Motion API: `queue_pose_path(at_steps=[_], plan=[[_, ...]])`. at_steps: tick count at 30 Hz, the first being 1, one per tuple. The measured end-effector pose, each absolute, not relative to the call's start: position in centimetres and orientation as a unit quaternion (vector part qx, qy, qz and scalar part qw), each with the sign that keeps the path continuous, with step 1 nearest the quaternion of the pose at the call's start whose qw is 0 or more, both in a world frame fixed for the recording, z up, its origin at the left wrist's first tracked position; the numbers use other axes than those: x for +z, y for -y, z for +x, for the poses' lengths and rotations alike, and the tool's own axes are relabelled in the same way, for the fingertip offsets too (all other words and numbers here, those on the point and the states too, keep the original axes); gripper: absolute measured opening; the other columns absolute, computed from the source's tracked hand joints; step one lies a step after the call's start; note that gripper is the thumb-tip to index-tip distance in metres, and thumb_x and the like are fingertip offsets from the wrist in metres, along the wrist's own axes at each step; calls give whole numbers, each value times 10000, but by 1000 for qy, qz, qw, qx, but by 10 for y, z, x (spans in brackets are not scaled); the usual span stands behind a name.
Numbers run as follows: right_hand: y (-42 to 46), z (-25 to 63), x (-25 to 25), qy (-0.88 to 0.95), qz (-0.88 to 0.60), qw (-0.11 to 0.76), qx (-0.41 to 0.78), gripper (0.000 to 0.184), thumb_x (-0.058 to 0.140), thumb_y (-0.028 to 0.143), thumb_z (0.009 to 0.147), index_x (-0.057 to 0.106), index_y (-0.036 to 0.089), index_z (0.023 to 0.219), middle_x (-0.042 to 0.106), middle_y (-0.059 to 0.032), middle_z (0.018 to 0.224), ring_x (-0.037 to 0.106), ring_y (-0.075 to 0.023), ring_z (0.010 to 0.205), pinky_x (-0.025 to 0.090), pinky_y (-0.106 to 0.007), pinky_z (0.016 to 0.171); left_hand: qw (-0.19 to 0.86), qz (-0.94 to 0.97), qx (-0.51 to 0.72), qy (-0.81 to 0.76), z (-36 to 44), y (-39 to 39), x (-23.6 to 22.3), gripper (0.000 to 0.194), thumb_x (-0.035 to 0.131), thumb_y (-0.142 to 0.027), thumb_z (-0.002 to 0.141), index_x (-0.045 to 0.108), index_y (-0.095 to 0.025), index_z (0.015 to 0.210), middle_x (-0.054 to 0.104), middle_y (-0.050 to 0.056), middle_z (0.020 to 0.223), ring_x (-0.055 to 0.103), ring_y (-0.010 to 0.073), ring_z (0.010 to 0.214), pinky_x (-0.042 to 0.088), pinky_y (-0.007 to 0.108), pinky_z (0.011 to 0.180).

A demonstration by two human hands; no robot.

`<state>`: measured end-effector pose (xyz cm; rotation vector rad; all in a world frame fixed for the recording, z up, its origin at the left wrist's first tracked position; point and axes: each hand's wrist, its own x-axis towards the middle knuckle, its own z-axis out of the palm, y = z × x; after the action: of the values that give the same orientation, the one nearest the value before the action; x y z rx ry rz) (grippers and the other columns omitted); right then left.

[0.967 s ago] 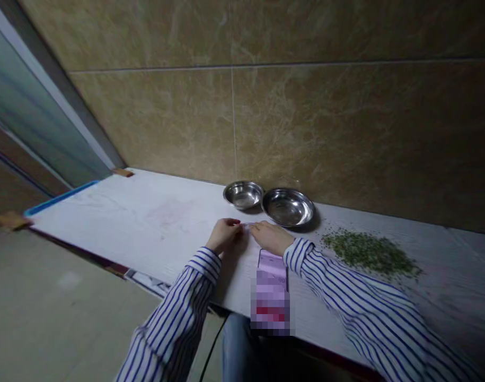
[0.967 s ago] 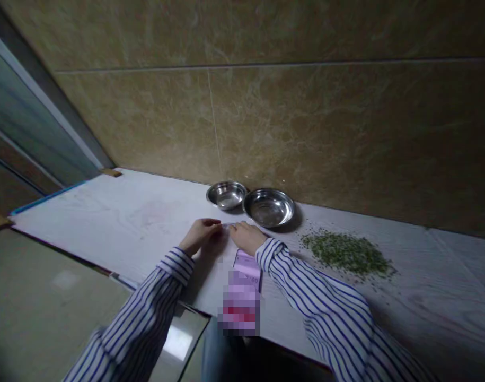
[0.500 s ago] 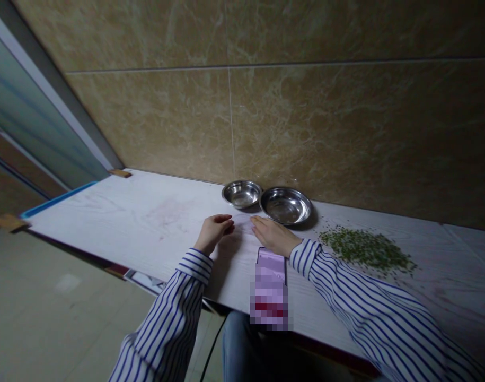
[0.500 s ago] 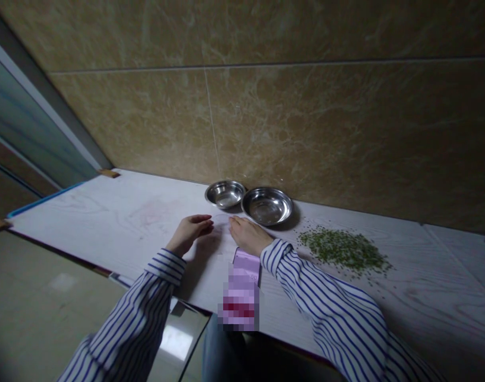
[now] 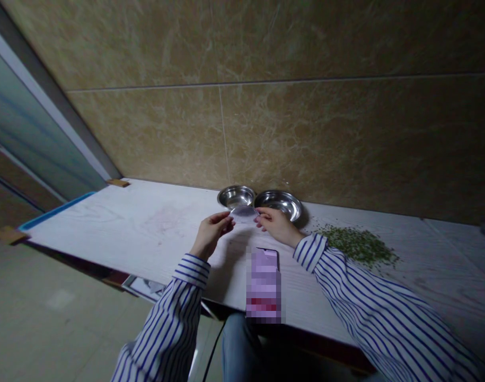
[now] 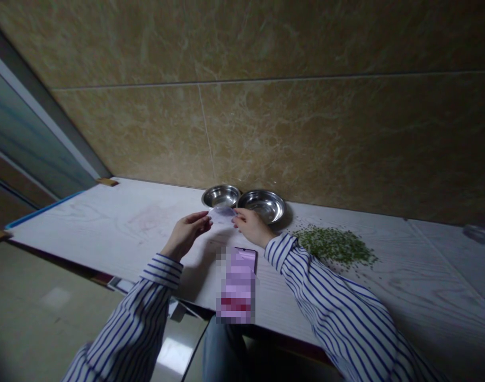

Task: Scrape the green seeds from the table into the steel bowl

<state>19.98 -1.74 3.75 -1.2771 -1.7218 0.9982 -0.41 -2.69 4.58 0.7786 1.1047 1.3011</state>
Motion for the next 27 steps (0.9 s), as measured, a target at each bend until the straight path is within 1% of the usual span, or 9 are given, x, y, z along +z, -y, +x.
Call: queue_pose_path(at_steps=[4, 7, 11, 14, 18, 20, 24, 27], plan=[[21, 208, 51, 637, -502, 413, 414, 344, 579, 134, 896, 648, 119, 1232, 748, -88, 901, 665, -122, 709, 497, -214, 551, 602, 344, 557, -457, 2, 32, 52, 229, 811, -71, 659, 713, -88, 866, 730, 58, 688, 695, 143, 629, 567, 279, 676], [26, 216, 60, 615, -501, 428, 433, 299, 597, 123, 881, 678, 136, 1168, 749, -73, 877, 661, -110, 677, 495, -206, 548, 609, 353, 552, -448, 7, 35, 57, 236, 831, -92, 648, 720, -88, 856, 733, 68, 695, 697, 149, 634, 568, 286, 678], [34, 227, 72, 593, -500, 425, 466, 256, 628, 149, 878, 686, 140, 1127, 746, -56, 802, 653, -104, 620, 515, -213, 560, 619, 363, 542, -438, 17, 39, 64, 204, 830, -96, 653, 734, -86, 833, 724, 64, 679, 685, 140, 614, 565, 283, 676], [41, 235, 80, 583, -500, 420, 483, 222, 648, 176, 880, 688, 135, 1094, 738, -44, 746, 640, -99, 583, 503, -204, 538, 627, 370, 533, -430, 26, 41, 68, 185, 827, -89, 651, 738, -88, 813, 713, 50, 659, 677, 137, 599, 567, 292, 677], [50, 245, 89, 574, -504, 419, 490, 222, 706, 219, 852, 691, 137, 1058, 738, -41, 738, 643, -103, 585, 494, -196, 525, 634, 382, 525, -421, 38, 41, 73, 178, 840, -107, 641, 741, -97, 789, 712, 50, 677, 674, 137, 617, 569, 316, 717], [54, 249, 92, 572, -505, 420, 491, 212, 705, 218, 852, 693, 143, 1050, 740, -37, 734, 647, -103, 588, 499, -197, 536, 635, 392, 520, -415, 43, 42, 74, 190, 852, -128, 635, 748, -100, 791, 712, 53, 692, 670, 137, 633, 566, 327, 739], [58, 256, 96, 575, -502, 424, 487, 74, 679, 211, 865, 699, 147, 896, 738, -33, 718, 641, -90, 565, 455, -169, 491, 637, 413, 510, -405, 53, 43, 76, 238, 878, -175, 609, 754, -101, 799, 710, 53, 703, 669, 142, 658, 558, 341, 760], [59, 260, 96, 578, -500, 430, 481, 102, 699, 231, 846, 680, 148, 790, 733, -29, 707, 632, -84, 552, 439, -164, 482, 631, 424, 507, -406, 58, 43, 77, 290, 892, -217, 590, 756, -102, 818, 716, 57, 724, 669, 145, 672, 552, 334, 755]])
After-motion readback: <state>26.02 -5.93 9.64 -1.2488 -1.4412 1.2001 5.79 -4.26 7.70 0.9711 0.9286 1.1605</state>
